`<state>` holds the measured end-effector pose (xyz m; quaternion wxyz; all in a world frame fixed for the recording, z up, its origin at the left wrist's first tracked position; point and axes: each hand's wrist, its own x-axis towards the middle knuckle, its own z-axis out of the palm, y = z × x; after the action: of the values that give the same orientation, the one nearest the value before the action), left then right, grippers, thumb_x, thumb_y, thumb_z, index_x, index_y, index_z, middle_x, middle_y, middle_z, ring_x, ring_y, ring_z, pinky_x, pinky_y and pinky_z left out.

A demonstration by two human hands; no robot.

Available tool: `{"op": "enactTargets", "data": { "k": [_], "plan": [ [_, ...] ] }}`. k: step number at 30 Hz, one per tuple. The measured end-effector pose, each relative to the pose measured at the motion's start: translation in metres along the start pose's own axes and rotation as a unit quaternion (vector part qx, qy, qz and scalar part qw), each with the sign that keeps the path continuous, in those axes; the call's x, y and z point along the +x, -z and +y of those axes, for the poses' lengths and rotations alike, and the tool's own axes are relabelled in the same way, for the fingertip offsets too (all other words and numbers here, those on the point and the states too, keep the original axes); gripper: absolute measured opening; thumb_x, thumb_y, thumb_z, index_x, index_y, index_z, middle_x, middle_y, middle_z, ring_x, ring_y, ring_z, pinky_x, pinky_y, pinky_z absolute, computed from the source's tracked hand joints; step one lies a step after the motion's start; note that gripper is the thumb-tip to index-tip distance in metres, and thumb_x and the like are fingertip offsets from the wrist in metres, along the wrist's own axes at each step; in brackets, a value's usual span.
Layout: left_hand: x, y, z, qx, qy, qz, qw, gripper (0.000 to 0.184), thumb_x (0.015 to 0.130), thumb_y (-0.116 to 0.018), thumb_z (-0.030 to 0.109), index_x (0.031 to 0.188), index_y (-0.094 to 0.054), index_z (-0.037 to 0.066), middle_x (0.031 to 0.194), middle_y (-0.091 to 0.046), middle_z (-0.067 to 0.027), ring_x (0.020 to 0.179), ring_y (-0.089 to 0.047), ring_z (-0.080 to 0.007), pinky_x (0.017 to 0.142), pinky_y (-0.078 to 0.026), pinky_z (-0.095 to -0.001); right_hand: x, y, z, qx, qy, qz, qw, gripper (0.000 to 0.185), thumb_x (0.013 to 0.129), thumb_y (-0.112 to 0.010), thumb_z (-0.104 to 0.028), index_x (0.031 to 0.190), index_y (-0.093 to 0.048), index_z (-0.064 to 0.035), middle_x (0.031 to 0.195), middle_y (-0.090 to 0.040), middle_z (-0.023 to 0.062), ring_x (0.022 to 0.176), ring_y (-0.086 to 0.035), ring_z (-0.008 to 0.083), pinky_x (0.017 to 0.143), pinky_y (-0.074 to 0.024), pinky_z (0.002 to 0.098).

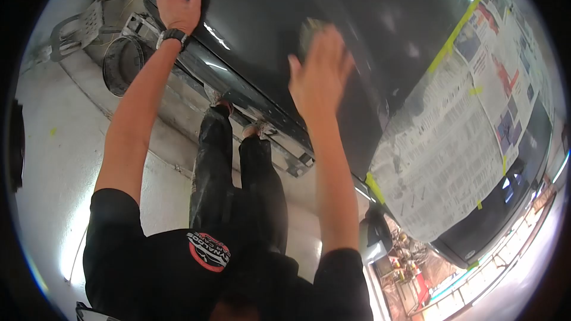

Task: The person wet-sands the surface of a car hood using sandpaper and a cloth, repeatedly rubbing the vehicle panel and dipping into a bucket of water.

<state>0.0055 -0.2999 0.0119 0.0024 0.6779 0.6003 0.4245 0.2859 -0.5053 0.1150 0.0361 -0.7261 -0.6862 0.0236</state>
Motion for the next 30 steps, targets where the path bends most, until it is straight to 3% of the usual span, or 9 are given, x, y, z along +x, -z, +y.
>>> {"op": "enactTargets", "data": {
  "k": [2,5,10,13,18,21,25,28,30],
  "plan": [
    [-0.001,0.001,0.002,0.004,0.005,0.006,1.000,0.040,0.088,-0.078,0.035,0.117,-0.072,0.008,0.118,-0.071,-0.0142,0.116,-0.061,-0.0373,0.103,-0.048,-0.0483,0.075,-0.028,-0.031,0.040,0.034,0.089,0.995,0.069,0.101,-0.065,-0.040,0.151,-0.046,0.0036,0.163,-0.040,0.0240,0.152,-0.036,0.0390,0.120,-0.0316,0.0611],
    [0.000,0.004,0.006,-0.002,0.029,0.002,1.000,0.043,0.087,-0.076,0.038,0.117,-0.072,0.007,0.121,-0.071,-0.0181,0.119,-0.062,-0.0404,0.103,-0.048,-0.0504,0.070,-0.017,-0.020,0.021,0.075,0.048,0.996,0.069,0.102,-0.065,-0.039,0.152,-0.044,0.0028,0.164,-0.039,0.0240,0.153,-0.036,0.0391,0.121,-0.0314,0.0602],
    [0.000,0.006,0.009,-0.011,0.049,0.004,0.999,0.042,0.085,-0.078,0.036,0.118,-0.071,0.010,0.125,-0.068,-0.0192,0.120,-0.061,-0.0403,0.103,-0.048,-0.0517,-0.124,0.001,0.049,-0.038,-0.037,-0.058,0.997,0.085,0.100,-0.064,-0.040,0.161,-0.028,0.0062,0.170,-0.026,0.0279,0.158,-0.023,0.0446,0.119,-0.0172,0.0738],
    [-0.003,0.006,0.010,0.002,0.063,-0.005,0.998,0.042,0.088,-0.078,0.035,0.122,-0.070,0.012,0.131,-0.068,-0.0177,0.124,-0.060,-0.0393,0.106,-0.047,-0.0500,-0.075,0.003,0.012,-0.026,-0.080,-0.069,0.994,0.088,0.100,-0.063,-0.042,0.162,-0.025,0.0081,0.169,-0.026,0.0298,0.158,-0.022,0.0466,0.118,-0.0159,0.0750],
    [-0.005,0.008,0.014,0.005,0.079,-0.004,0.997,0.043,0.088,-0.078,0.037,0.123,-0.071,0.014,0.133,-0.068,-0.0172,0.125,-0.060,-0.0392,0.105,-0.048,-0.0510,0.119,-0.036,-0.052,0.035,0.049,0.050,0.997,0.073,0.105,-0.057,-0.040,0.157,-0.037,0.0078,0.167,-0.032,0.0292,0.156,-0.029,0.0427,0.123,-0.0228,0.0647],
    [0.001,0.008,0.012,0.008,0.067,-0.005,0.998,0.043,0.087,-0.078,0.037,0.123,-0.072,0.014,0.132,-0.069,-0.0166,0.126,-0.059,-0.0391,0.106,-0.048,-0.0512,0.067,-0.010,-0.021,0.013,0.095,-0.033,0.995,0.075,0.105,-0.057,-0.041,0.159,-0.035,0.0064,0.168,-0.030,0.0295,0.157,-0.027,0.0441,0.123,-0.0206,0.0680],
    [-0.001,0.008,0.011,-0.005,0.063,0.017,0.998,0.044,0.088,-0.077,0.042,0.122,-0.075,0.013,0.127,-0.071,-0.0179,0.123,-0.062,-0.0411,0.104,-0.049,-0.0523,-0.125,0.012,0.048,0.005,0.003,-0.108,0.994,0.087,0.098,-0.067,-0.038,0.163,-0.028,0.0049,0.172,-0.022,0.0281,0.161,-0.016,0.0438,0.122,-0.0114,0.0736],
    [0.010,0.029,0.032,-0.017,0.138,-0.057,0.989,0.044,0.089,-0.074,0.027,0.126,-0.065,0.004,0.132,-0.063,-0.0245,0.125,-0.056,-0.0457,0.109,-0.045,-0.0540,-0.116,0.004,0.010,0.014,-0.088,-0.060,0.994,0.087,0.101,-0.062,-0.041,0.165,-0.022,0.0032,0.172,-0.023,0.0255,0.162,-0.016,0.0397,0.121,-0.0120,0.0717],
    [0.010,0.026,0.029,-0.022,0.130,-0.051,0.990,0.046,0.086,-0.075,0.026,0.126,-0.065,0.004,0.133,-0.063,-0.0254,0.124,-0.057,-0.0464,0.109,-0.045,-0.0548,0.002,0.029,-0.069,0.030,-0.044,-0.192,0.980,0.085,0.100,-0.064,-0.042,0.162,-0.030,0.0045,0.169,-0.029,0.0257,0.160,-0.021,0.0395,0.119,-0.0161,0.0712]
  ]
}}
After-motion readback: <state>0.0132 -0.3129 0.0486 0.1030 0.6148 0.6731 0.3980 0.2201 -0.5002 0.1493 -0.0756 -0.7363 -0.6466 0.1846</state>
